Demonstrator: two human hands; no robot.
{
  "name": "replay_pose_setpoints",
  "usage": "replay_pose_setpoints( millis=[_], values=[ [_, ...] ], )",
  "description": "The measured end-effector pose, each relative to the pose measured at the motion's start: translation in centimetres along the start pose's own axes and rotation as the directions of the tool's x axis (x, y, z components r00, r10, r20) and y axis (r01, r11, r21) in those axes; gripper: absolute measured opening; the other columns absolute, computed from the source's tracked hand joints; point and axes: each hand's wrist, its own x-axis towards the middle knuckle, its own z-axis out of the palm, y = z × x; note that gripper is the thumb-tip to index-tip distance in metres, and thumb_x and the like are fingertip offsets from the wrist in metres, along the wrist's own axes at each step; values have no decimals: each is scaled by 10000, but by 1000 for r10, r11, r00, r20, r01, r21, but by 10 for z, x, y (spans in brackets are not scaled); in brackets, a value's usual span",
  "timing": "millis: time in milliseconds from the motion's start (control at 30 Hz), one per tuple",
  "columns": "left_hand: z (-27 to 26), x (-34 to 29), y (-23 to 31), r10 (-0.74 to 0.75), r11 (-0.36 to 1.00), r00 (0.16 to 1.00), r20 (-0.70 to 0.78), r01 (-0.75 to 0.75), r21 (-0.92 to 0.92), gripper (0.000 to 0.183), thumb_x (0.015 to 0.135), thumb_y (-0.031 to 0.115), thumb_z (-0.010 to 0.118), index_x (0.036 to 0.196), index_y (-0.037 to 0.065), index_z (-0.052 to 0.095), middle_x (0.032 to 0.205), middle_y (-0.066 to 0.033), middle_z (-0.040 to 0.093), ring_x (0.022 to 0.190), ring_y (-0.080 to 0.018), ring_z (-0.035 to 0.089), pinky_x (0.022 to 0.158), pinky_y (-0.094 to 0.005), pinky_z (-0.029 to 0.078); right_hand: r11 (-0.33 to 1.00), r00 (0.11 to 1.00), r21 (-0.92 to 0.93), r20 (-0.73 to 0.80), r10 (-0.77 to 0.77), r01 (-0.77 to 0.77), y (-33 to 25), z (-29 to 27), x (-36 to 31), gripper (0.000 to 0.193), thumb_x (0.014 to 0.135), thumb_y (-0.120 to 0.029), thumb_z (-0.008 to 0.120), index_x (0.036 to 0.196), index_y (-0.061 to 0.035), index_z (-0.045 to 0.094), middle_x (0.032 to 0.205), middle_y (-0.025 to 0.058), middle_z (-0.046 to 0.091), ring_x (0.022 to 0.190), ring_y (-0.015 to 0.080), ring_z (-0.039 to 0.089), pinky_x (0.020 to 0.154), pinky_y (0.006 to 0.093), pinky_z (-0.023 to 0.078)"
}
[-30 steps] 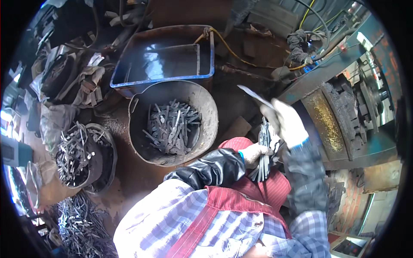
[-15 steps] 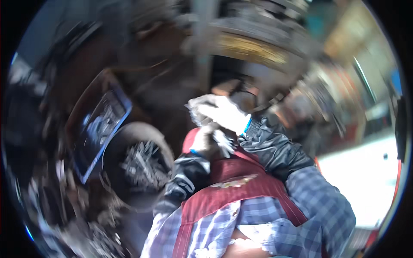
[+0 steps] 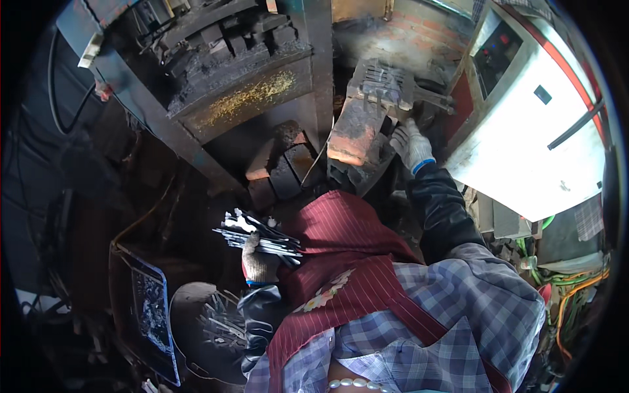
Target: Manually placing small metal components into a press machine for processing.
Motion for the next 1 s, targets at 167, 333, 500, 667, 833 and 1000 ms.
replay_pose_setpoints(
  millis=[167, 333, 500, 667, 833, 1000],
  values=[
    [-2, 1, -2, -13, 999, 997, -76, 17, 49, 410, 823, 141, 640, 1211, 50, 546, 1102, -147, 632, 1017, -337, 622, 934, -498, 499, 996, 999, -82, -10, 38, -39, 4, 35, 25, 511, 963, -455, 568, 1234, -21, 578, 1169, 101, 635, 1037, 214, 599, 824, 343, 515],
    [-3, -1, -4, 0, 999, 999, -44, 1, 33, 423, 811, 132, 633, 1213, 34, 550, 1112, -154, 643, 1030, -348, 632, 944, -506, 505, 970, 999, -241, 0, -40, 39, 2, 28, -17, 374, 978, -383, 564, 1136, -52, 635, 996, 22, 666, 743, 103, 580, 573, 239, 450],
    [-9, -1, -4, 14, 1000, 998, -53, -15, -20, 393, 824, 103, 618, 1207, 39, 554, 1093, -156, 661, 1041, -349, 643, 928, -510, 526, 976, 983, -203, 176, -43, 79, -11, 36, -76, 250, 968, -290, 607, 1018, -50, 655, 742, -31, 607, 496, 49, 489, 392, 192, 370],
    [-22, 5, -6, -5, 993, 991, -136, -11, -114, 393, 837, 119, 611, 1212, 28, 535, 1110, -225, 652, 1033, -402, 631, 939, -533, 504, 972, 944, -178, 317, -90, 153, -6, 128, -87, 251, 946, -285, 641, 999, -44, 686, 743, -28, 623, 547, 56, 513, 432, 198, 384],
    [-21, 0, -7, 28, 992, 1000, 3, -28, -120, 412, 831, 75, 627, 1231, 42, 531, 1097, -151, 638, 1046, -359, 628, 989, -529, 481, 991, 781, -123, 624, 42, 45, 9, 257, -69, 315, 977, -270, 591, 1001, 32, 678, 717, -32, 596, 545, 48, 507, 438, 187, 386],
    [-13, -4, -1, 36, 976, 999, -22, -40, -213, 369, 862, 76, 594, 1222, 15, 544, 1114, -197, 639, 1065, -369, 626, 1014, -540, 468, 992, 781, -124, 621, 58, 25, 30, 362, -45, 320, 981, -270, 564, 942, 24, 687, 696, 14, 607, 517, 102, 528, 463, 258, 474]
  ],
)
